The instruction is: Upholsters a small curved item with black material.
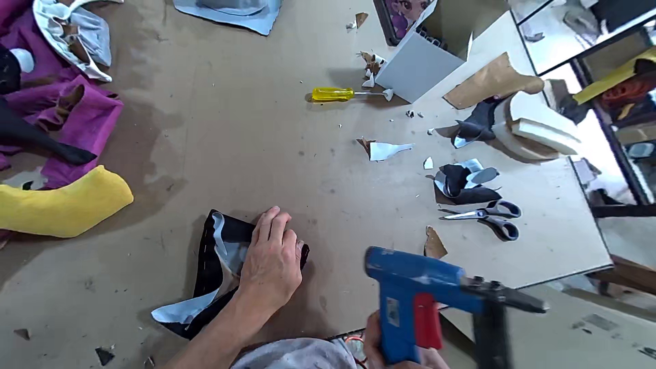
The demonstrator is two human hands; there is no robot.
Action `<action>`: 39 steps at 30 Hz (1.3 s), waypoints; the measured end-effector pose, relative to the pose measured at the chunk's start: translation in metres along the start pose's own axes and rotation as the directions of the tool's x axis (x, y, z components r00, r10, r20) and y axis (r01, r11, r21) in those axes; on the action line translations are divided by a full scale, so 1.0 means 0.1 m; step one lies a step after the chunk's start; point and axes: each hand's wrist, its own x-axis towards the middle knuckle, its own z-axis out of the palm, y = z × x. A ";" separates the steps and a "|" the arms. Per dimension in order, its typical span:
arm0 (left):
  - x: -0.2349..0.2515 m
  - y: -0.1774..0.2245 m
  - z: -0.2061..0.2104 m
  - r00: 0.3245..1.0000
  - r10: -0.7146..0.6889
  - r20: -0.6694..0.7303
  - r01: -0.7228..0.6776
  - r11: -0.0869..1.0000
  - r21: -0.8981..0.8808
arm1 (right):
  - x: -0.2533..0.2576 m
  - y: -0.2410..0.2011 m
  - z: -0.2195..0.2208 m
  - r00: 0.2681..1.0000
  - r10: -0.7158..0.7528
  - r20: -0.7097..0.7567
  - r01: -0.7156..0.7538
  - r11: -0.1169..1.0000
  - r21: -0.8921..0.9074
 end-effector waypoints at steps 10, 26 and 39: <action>0.03 0.03 -0.07 0.990 -0.085 0.113 0.075 0.993 0.088 | 0.40 0.30 0.36 0.976 0.142 -0.162 -0.186 0.936 -0.298; -0.50 -0.27 -0.75 0.965 -0.047 -0.256 0.000 0.984 -0.178 | -0.08 -0.35 -0.21 0.629 -0.481 -0.611 -0.264 0.607 -0.749; -0.35 0.20 -0.06 0.965 -0.121 -0.232 0.118 0.993 -0.027 | -0.07 -0.66 -0.74 0.870 -0.303 -0.389 0.087 0.871 -0.484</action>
